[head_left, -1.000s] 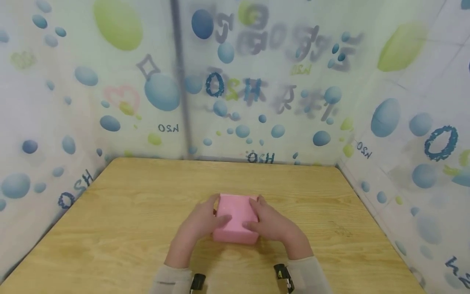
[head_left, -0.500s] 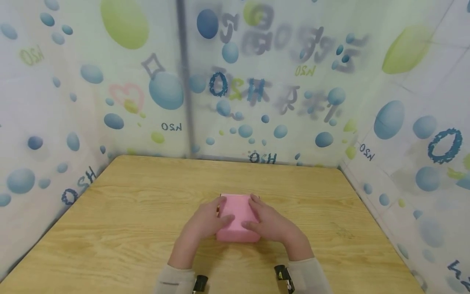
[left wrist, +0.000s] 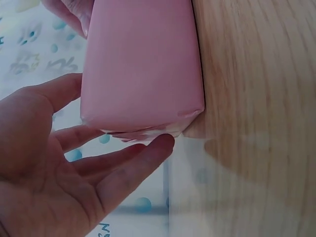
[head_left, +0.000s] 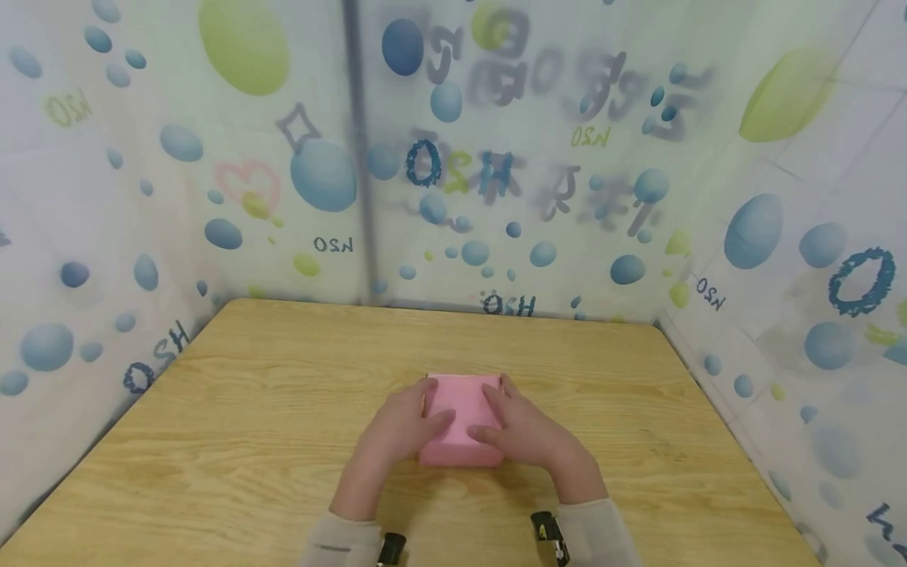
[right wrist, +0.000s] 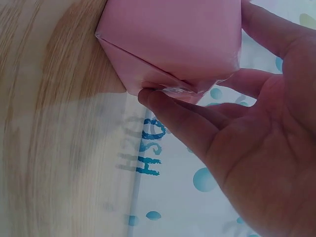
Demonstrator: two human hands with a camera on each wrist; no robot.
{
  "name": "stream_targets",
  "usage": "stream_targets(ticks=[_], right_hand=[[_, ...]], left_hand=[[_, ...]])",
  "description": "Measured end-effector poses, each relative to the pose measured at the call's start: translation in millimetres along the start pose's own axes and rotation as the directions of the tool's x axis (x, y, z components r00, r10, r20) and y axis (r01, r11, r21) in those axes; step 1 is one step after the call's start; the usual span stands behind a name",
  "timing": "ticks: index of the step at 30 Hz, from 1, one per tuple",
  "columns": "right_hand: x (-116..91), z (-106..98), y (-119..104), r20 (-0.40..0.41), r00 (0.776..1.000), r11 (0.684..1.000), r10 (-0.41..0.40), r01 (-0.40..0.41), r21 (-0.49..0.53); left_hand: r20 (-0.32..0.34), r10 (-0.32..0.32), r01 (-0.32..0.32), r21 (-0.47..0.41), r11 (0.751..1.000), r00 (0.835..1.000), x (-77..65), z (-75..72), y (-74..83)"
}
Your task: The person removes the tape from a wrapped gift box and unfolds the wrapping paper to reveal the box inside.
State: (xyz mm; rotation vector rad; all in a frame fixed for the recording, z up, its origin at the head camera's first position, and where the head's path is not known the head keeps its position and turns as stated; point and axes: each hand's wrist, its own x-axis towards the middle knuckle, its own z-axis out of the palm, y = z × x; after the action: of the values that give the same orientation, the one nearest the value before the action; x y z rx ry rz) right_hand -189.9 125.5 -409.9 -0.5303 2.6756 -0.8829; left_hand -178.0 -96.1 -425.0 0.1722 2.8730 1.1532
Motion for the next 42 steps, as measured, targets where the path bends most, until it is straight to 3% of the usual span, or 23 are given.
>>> stream_targets(ticks=[13,18,35,42], right_hand=[[2.1,1.9,4.3,-0.001,1.0,1.0,-0.003,0.003,0.012],[1.3,2.1,2.4,0.001,1.0,1.0,-0.005,0.005,0.006],[1.3,2.4,-0.2,-0.003,1.0,1.0,-0.011,0.011,0.008],[0.2,1.5,-1.5,-0.002,1.0,1.0,-0.008,0.008,0.013]], left_hand=[[-0.091,-0.022,0.025,0.036,0.999,0.996,2.5,8.5,12.5],[-0.085,-0.045,0.049,0.037,0.998,0.995,4.6,9.2,13.4],[-0.087,-0.017,0.026,0.104,0.994,0.996,1.4,11.6,24.6],[-0.07,-0.031,0.034,0.052,0.998,0.997,0.1,9.6,23.0]])
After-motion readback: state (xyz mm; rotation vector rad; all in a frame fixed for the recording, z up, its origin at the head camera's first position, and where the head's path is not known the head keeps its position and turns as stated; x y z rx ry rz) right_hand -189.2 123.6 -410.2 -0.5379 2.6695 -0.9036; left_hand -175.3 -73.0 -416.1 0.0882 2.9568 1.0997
